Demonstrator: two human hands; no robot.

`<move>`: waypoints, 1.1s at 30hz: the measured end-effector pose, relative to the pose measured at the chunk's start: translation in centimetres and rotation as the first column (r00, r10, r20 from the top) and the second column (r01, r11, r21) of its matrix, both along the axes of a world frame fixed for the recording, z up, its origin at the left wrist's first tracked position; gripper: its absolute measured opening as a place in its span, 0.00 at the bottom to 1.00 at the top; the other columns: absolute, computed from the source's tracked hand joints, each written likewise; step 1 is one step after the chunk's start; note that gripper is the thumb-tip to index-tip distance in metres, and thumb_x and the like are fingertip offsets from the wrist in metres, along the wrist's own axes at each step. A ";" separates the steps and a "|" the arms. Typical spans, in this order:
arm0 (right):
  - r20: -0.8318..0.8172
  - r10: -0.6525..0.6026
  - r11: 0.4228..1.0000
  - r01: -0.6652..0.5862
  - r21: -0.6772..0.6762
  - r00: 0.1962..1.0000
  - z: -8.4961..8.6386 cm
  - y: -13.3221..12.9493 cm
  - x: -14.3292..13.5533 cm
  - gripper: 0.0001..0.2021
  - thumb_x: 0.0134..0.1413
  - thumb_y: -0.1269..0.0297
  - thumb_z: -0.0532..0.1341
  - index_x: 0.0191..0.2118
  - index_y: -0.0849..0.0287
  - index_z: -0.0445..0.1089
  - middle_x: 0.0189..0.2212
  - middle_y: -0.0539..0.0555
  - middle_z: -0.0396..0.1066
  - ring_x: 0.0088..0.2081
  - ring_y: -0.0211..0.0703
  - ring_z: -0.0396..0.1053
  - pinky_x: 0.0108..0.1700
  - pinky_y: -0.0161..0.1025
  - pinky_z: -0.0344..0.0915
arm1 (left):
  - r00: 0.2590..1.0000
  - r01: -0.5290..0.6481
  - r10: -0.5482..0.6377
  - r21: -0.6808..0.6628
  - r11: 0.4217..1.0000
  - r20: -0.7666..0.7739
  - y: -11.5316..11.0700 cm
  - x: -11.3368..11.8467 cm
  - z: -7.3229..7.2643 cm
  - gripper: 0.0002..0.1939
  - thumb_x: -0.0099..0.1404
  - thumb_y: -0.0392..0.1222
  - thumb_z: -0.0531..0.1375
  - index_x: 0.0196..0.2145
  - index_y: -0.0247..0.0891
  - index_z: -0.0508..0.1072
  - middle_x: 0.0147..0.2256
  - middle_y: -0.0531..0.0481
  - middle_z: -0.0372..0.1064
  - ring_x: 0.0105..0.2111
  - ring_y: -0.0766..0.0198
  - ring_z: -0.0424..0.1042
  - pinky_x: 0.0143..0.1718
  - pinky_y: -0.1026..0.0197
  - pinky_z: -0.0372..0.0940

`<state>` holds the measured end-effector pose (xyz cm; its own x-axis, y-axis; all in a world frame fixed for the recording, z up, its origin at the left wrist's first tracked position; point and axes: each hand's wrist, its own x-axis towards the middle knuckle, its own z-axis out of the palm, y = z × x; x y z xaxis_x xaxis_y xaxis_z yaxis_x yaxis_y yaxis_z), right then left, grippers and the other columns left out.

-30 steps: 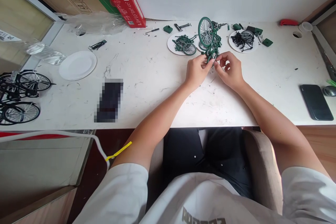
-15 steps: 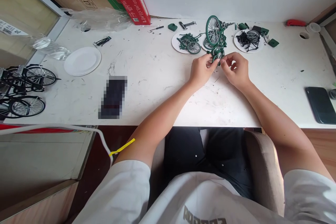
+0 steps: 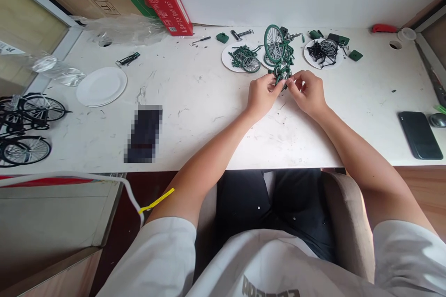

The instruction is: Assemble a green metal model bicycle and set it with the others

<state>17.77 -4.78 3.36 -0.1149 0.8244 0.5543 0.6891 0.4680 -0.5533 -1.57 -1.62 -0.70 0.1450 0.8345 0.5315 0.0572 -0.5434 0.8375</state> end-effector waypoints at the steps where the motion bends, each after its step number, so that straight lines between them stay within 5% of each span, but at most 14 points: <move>1: 0.000 0.000 1.000 0.000 0.000 1.000 0.0 0.0 0.0 0.22 0.76 0.37 0.63 0.40 0.51 0.75 0.28 0.52 0.70 0.32 0.48 0.70 0.40 0.51 0.70 | 1.000 -0.001 0.001 -0.001 1.000 0.006 0.0 0.0 0.0 0.24 0.77 0.63 0.68 0.33 0.41 0.72 0.32 0.49 0.79 0.31 0.63 0.81 0.35 0.61 0.74; 23: 0.073 -0.016 1.000 0.015 0.008 0.997 0.6 -0.5 -0.3 0.07 0.68 0.54 0.69 0.41 0.50 0.77 0.29 0.53 0.73 0.37 0.51 0.73 0.40 0.48 0.71 | 0.999 -0.035 0.035 0.002 0.999 -0.006 0.2 0.1 -0.3 0.25 0.78 0.61 0.68 0.31 0.41 0.72 0.31 0.49 0.79 0.31 0.64 0.81 0.34 0.63 0.72; 33: 0.039 -0.012 1.000 0.012 0.004 0.999 0.7 -0.6 -0.3 0.13 0.68 0.46 0.70 0.43 0.50 0.77 0.30 0.52 0.75 0.34 0.49 0.73 0.42 0.49 0.72 | 1.000 -0.015 0.015 -0.016 1.000 -0.007 -0.3 0.0 0.7 0.17 0.79 0.54 0.67 0.36 0.41 0.75 0.35 0.47 0.85 0.35 0.62 0.84 0.37 0.62 0.73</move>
<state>17.47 -5.37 4.10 -0.1265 0.8235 0.5530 0.7154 0.4619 -0.5242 -1.62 -1.89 -0.04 0.1361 0.8449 0.5174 0.0709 -0.5292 0.8455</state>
